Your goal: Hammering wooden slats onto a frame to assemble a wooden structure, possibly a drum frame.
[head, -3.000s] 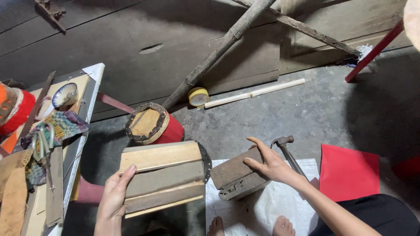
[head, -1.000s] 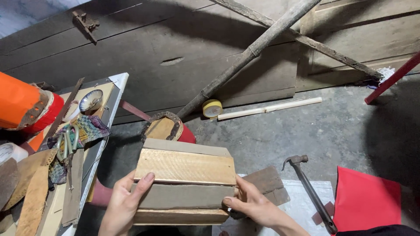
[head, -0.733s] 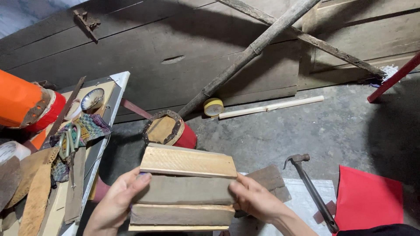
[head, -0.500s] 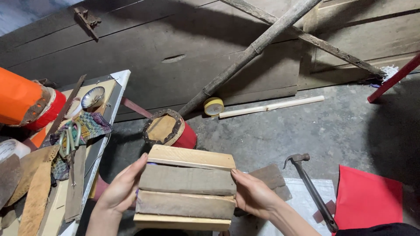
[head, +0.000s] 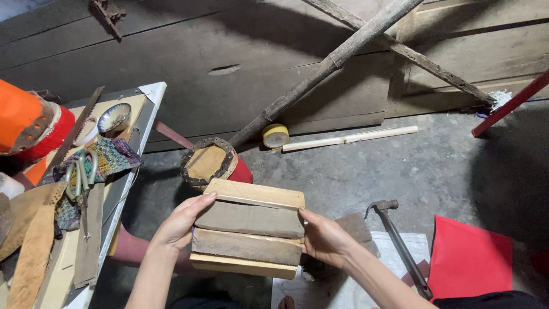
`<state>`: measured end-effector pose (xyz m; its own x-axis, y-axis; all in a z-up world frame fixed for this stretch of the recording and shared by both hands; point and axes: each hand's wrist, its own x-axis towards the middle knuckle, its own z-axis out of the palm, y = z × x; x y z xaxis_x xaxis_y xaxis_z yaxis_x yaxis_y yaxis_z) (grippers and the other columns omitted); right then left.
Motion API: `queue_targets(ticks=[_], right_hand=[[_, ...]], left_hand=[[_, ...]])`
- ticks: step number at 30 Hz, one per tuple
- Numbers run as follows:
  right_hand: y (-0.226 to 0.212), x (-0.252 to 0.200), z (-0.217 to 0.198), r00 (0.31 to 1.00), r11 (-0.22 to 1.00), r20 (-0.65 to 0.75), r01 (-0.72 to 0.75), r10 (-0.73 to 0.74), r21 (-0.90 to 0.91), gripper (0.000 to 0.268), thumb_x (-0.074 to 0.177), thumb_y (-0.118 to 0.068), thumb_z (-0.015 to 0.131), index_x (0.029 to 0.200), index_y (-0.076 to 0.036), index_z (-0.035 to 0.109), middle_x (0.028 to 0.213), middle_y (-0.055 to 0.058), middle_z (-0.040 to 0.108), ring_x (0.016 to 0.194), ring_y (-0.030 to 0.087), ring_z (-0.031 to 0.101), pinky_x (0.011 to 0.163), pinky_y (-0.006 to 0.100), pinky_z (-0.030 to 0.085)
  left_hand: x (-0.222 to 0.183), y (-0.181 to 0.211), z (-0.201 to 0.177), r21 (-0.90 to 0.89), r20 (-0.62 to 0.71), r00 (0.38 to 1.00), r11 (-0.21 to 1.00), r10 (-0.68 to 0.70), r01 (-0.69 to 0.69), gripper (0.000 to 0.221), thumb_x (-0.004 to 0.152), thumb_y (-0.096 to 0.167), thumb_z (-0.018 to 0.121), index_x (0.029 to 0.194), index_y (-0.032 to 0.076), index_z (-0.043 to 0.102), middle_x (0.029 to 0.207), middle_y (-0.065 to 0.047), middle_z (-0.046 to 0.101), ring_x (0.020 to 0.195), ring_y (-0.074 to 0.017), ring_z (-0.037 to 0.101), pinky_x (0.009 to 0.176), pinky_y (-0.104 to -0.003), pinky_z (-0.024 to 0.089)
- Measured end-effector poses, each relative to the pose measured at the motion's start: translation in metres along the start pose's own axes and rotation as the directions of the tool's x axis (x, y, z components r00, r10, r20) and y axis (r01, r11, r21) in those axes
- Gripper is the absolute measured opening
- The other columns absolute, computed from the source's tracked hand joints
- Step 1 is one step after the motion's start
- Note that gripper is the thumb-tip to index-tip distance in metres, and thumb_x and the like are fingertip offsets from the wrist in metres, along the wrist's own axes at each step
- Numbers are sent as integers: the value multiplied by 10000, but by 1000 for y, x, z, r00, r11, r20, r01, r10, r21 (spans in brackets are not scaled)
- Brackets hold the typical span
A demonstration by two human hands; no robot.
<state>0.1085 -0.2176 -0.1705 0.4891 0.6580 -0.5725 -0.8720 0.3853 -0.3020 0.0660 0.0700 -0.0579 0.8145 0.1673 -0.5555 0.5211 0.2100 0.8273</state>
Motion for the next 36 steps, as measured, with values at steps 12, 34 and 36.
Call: queue_targets(ticks=[12,34,36], right_hand=[[17,-3,1,998,989,-38,-38,43,142,172,1017,-252,572,1110,-109,593,1323,187,668,1143,355,666,1008,508,548],[-18,-16,-31,995,762,72,-4,66,-648,173,1056,-214,526,949,-78,527,669,-9,341,998,256,752,837,360,663],[-15,-11,-33,997,749,81,44,13,-661,190,1059,-220,527,989,-45,547,791,51,454,988,268,761,789,350,668]], left_hand=[[41,-44,-30,5,158,987,1000,-26,26,446,855,88,674,1273,-68,682,1219,-225,743,1062,-316,700,950,-408,532],[77,-70,-32,57,212,973,995,-91,81,532,780,41,711,1297,-75,674,1214,-239,747,1051,-334,709,932,-421,541],[79,-70,-34,56,207,974,995,-89,79,542,771,30,712,1300,-79,667,1221,-246,742,1057,-342,704,936,-426,537]])
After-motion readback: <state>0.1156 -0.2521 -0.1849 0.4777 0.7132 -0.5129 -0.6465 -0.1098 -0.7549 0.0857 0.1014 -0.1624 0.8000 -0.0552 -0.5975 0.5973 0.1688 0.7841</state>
